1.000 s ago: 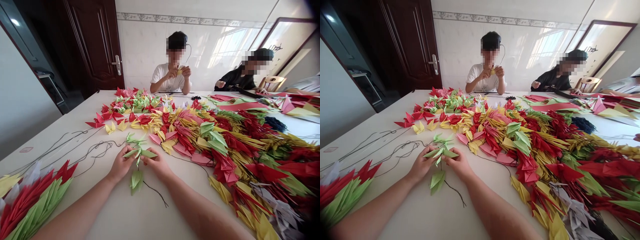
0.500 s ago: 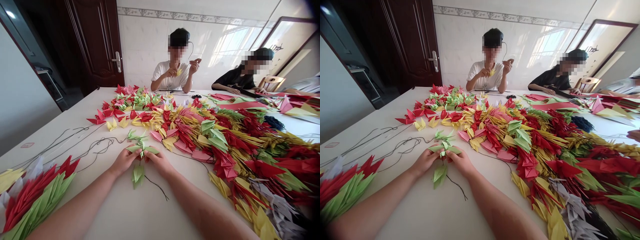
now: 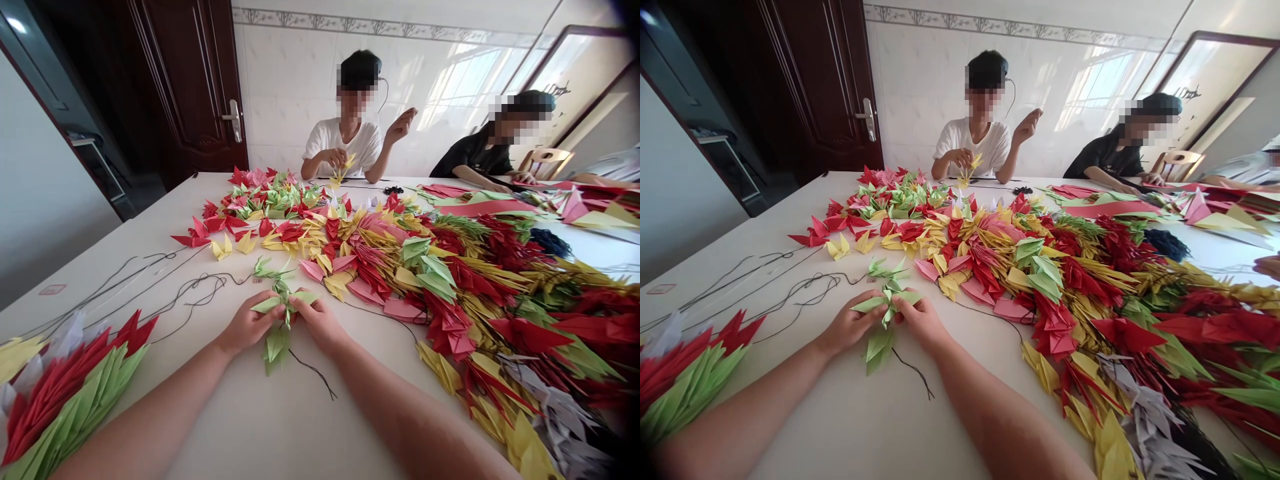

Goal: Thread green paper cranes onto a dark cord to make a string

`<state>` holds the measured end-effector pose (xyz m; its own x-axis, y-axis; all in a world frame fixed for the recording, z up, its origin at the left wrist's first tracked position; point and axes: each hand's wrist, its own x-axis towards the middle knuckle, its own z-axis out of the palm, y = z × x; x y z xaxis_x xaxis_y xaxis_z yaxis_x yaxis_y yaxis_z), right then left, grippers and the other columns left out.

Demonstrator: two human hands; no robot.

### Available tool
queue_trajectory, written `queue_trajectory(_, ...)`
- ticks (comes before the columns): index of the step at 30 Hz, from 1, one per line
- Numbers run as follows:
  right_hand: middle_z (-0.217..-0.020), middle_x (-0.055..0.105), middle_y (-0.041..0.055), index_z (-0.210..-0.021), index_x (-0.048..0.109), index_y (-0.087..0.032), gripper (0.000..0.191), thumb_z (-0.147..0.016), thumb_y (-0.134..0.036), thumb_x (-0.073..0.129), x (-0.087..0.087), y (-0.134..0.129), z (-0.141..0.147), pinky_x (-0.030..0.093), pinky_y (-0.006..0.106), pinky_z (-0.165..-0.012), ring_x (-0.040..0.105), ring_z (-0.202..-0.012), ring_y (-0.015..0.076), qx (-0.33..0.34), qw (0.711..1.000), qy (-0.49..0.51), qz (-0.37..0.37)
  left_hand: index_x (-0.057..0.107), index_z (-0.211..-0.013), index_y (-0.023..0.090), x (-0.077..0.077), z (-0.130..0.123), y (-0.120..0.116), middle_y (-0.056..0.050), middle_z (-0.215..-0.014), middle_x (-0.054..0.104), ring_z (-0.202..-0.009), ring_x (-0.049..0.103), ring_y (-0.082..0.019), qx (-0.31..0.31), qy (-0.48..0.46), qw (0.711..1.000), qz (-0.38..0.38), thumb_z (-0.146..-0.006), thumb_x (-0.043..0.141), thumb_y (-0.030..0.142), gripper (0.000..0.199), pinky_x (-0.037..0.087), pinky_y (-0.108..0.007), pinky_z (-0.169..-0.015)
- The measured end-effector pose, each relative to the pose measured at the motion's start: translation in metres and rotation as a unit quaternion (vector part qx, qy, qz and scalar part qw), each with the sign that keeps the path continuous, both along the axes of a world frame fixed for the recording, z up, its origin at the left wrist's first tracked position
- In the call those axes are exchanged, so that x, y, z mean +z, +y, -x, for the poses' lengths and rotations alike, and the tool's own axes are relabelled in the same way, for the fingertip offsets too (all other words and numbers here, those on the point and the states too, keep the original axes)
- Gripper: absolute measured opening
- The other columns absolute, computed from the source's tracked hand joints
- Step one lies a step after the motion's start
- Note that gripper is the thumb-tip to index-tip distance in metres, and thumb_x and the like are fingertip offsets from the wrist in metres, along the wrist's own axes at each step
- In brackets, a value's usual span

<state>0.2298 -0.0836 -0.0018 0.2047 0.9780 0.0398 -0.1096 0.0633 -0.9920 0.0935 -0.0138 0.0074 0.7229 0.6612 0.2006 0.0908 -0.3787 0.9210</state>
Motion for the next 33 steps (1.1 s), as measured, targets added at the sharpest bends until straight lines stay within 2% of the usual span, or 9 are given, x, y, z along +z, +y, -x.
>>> queue_trajectory(2,-0.056,0.047,-0.0043,-0.065,0.045,-0.018,0.024,-0.074,-0.040,0.050,-0.001,0.000,0.000,0.038,0.023,-0.059,0.047,-0.055,0.0091,0.010,1.000,0.002,0.001,0.056,-0.078,0.019,-0.001,0.000,-0.001,0.001,-0.065,0.054,-0.059,0.050,-0.013,0.002,0.002,1.000,-0.002,-0.076,0.050,0.036,0.019,0.041,-0.022,-0.052)
queue_trajectory(7,-0.060,0.049,-0.0038,-0.067,0.045,-0.019,0.022,-0.075,-0.038,0.049,0.000,-0.001,0.001,0.040,0.024,-0.062,0.049,-0.058,0.0094,0.031,0.999,0.007,-0.008,0.049,-0.064,0.019,-0.001,-0.002,0.001,0.003,-0.058,0.046,-0.058,0.047,-0.012,0.018,-0.001,1.000,0.013,-0.079,0.045,0.037,0.023,0.041,-0.023,-0.056)
queue_trajectory(12,-0.062,0.048,-0.0036,-0.066,0.043,-0.019,0.021,-0.074,-0.038,0.050,0.002,-0.002,0.005,0.040,0.025,-0.061,0.049,-0.057,0.0098,-0.004,1.000,0.003,-0.004,0.052,-0.070,0.019,0.000,-0.003,0.001,0.002,-0.061,0.049,-0.061,0.050,-0.013,0.024,-0.007,1.000,0.008,-0.079,0.046,0.038,0.022,0.042,-0.024,-0.059)
queue_trajectory(19,-0.053,0.047,-0.0040,-0.065,0.042,-0.019,0.023,-0.076,-0.039,0.046,0.002,-0.002,0.010,0.038,0.025,-0.060,0.047,-0.055,0.0099,-0.041,0.999,0.001,-0.017,0.054,-0.073,0.018,-0.002,-0.002,-0.001,0.002,-0.064,0.053,-0.064,0.051,-0.012,0.060,-0.029,0.998,-0.016,-0.079,0.048,0.037,0.020,0.042,-0.022,-0.060)
queue_trajectory(28,-0.058,0.049,-0.0030,-0.063,0.048,-0.019,0.025,-0.074,-0.041,0.051,0.005,-0.004,0.006,0.038,0.025,-0.060,0.046,-0.057,0.0096,0.024,0.999,-0.046,-0.004,0.051,-0.070,0.017,-0.001,-0.001,0.004,0.003,-0.065,0.048,-0.065,0.047,-0.011,0.035,-0.021,0.999,-0.007,-0.080,0.047,0.035,0.021,0.039,-0.022,-0.063)
queue_trajectory(33,-0.057,0.050,-0.0029,-0.062,0.049,-0.019,0.022,-0.076,-0.036,0.048,0.004,-0.003,0.007,0.039,0.026,-0.061,0.047,-0.057,0.0102,0.011,0.999,-0.052,-0.009,0.051,-0.072,0.017,0.002,0.000,0.006,0.003,-0.067,0.050,-0.067,0.049,-0.011,0.001,-0.019,1.000,0.020,-0.078,0.050,0.032,0.016,0.040,-0.022,-0.066)
